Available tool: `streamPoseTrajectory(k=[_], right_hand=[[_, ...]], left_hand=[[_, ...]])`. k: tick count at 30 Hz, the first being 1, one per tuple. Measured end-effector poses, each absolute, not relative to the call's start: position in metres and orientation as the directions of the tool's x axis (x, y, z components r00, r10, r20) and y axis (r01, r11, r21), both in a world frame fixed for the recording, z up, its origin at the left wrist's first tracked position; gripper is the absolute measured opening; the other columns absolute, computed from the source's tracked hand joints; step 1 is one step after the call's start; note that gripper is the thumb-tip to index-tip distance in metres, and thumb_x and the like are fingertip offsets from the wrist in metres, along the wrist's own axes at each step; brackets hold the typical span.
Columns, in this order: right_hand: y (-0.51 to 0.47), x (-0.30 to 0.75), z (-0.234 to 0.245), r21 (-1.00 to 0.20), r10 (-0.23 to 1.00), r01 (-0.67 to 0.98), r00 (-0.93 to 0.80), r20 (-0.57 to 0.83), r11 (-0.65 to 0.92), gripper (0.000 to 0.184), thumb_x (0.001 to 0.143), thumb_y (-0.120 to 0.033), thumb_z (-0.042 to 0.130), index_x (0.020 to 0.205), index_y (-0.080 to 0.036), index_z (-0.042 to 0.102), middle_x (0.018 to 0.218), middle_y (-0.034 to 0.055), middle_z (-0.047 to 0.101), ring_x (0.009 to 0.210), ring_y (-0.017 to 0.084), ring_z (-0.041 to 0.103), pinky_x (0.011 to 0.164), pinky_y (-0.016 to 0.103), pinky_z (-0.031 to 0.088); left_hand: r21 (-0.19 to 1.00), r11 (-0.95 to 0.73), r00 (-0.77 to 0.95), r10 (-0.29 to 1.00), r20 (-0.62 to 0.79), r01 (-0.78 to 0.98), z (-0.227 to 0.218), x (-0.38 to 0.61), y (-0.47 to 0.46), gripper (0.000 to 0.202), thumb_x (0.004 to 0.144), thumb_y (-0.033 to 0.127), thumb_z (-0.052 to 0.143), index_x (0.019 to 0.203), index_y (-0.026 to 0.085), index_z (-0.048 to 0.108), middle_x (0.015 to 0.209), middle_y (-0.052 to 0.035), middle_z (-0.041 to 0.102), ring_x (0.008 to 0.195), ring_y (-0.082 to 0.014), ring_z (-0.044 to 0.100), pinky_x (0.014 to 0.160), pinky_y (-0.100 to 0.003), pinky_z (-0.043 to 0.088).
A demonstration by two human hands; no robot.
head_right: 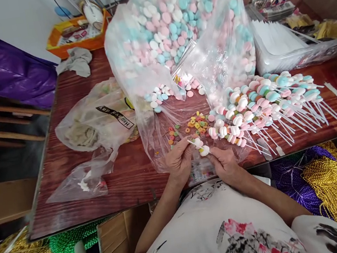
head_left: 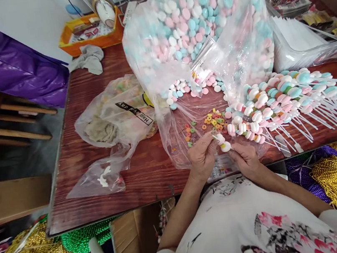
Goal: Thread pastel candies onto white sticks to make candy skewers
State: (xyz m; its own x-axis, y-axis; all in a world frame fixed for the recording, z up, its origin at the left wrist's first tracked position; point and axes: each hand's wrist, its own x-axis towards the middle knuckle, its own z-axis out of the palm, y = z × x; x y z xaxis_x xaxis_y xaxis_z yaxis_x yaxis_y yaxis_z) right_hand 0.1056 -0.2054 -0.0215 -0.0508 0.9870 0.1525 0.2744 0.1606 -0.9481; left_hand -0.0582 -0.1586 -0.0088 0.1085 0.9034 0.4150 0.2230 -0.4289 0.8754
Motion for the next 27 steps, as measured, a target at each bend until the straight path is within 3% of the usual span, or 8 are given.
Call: streamPoseTrajectory(k=[3, 6, 10, 13, 16, 21, 27], right_hand=[[-0.204, 0.106, -0.019, -0.958, 0.991, 0.254, -0.064, 0.121, 0.134, 0.024, 0.096, -0.029, 0.049, 0.074, -0.020, 0.058, 0.060, -0.0043, 0.045, 0.054, 0.011, 0.040, 0.054, 0.025, 0.033], [-0.204, 0.109, -0.018, -0.971, 0.995, 0.223, -0.067, 0.070, 0.083, 0.025, 0.095, -0.031, 0.051, 0.073, -0.020, 0.058, 0.059, -0.0045, 0.045, 0.054, 0.010, 0.041, 0.054, 0.024, 0.034], [-0.204, 0.110, -0.020, -0.971, 0.994, 0.222, -0.076, 0.076, 0.091, 0.030, 0.095, -0.032, 0.050, 0.069, -0.020, 0.055, 0.057, -0.0041, 0.045, 0.053, 0.011, 0.041, 0.053, 0.024, 0.035], [-0.205, 0.110, -0.023, -0.952, 0.990, 0.282, -0.102, 0.093, 0.119, 0.029, 0.096, -0.034, 0.049, 0.073, -0.020, 0.057, 0.059, -0.0032, 0.046, 0.053, 0.011, 0.040, 0.053, 0.026, 0.035], [-0.208, 0.111, -0.025, -0.930, 0.987, 0.335, -0.112, 0.119, 0.150, 0.026, 0.097, -0.033, 0.048, 0.077, -0.020, 0.061, 0.062, -0.0023, 0.048, 0.056, 0.013, 0.041, 0.055, 0.027, 0.035], [-0.211, 0.112, -0.025, -0.913, 0.984, 0.366, -0.083, 0.161, 0.180, 0.021, 0.096, -0.029, 0.049, 0.086, -0.020, 0.066, 0.064, -0.0017, 0.052, 0.058, 0.013, 0.045, 0.058, 0.027, 0.038], [-0.212, 0.111, -0.023, -0.906, 0.976, 0.364, -0.061, 0.209, 0.217, 0.020, 0.096, -0.029, 0.050, 0.092, -0.021, 0.068, 0.062, -0.0018, 0.055, 0.053, 0.013, 0.046, 0.056, 0.028, 0.041]], left_hand=[[0.970, -0.228, 0.041, 0.972, 0.232, -0.081, -0.005, -0.054, -0.160, 0.040, 0.088, 0.026, 0.069, 0.127, 0.033, 0.064, 0.117, -0.0053, 0.073, 0.103, -0.0210, 0.071, 0.095, -0.041, 0.057], [0.946, -0.078, 0.030, 0.995, 0.093, -0.316, 0.001, -0.055, -0.158, 0.054, 0.084, 0.031, 0.073, 0.135, 0.032, 0.056, 0.125, -0.0086, 0.069, 0.105, -0.0228, 0.070, 0.093, -0.043, 0.057], [0.918, 0.104, 0.118, 0.991, -0.063, -0.382, 0.007, -0.058, -0.154, 0.032, 0.085, 0.041, 0.070, 0.109, 0.020, 0.072, 0.112, -0.0117, 0.074, 0.103, -0.0258, 0.071, 0.089, -0.044, 0.058], [0.884, 0.222, 0.186, 0.970, -0.157, -0.411, 0.010, -0.056, -0.153, 0.034, 0.085, 0.048, 0.067, 0.099, 0.018, 0.075, 0.104, -0.0125, 0.076, 0.099, -0.0276, 0.072, 0.086, -0.047, 0.059], [0.891, 0.203, 0.199, 0.971, -0.131, -0.406, 0.012, -0.055, -0.153, 0.033, 0.082, 0.049, 0.071, 0.097, 0.019, 0.076, 0.099, -0.0106, 0.077, 0.097, -0.0279, 0.072, 0.087, -0.048, 0.058], [0.983, -0.008, 0.155, 0.987, 0.036, -0.182, 0.012, -0.064, -0.155, 0.020, 0.081, 0.039, 0.074, 0.091, 0.022, 0.078, 0.101, -0.0071, 0.077, 0.098, -0.0252, 0.072, 0.097, -0.047, 0.054], [0.958, 0.084, 0.229, 0.973, -0.020, -0.275, 0.013, -0.063, -0.161, 0.021, 0.080, 0.039, 0.075, 0.090, 0.021, 0.078, 0.098, -0.0078, 0.078, 0.098, -0.0265, 0.072, 0.096, -0.048, 0.055]])
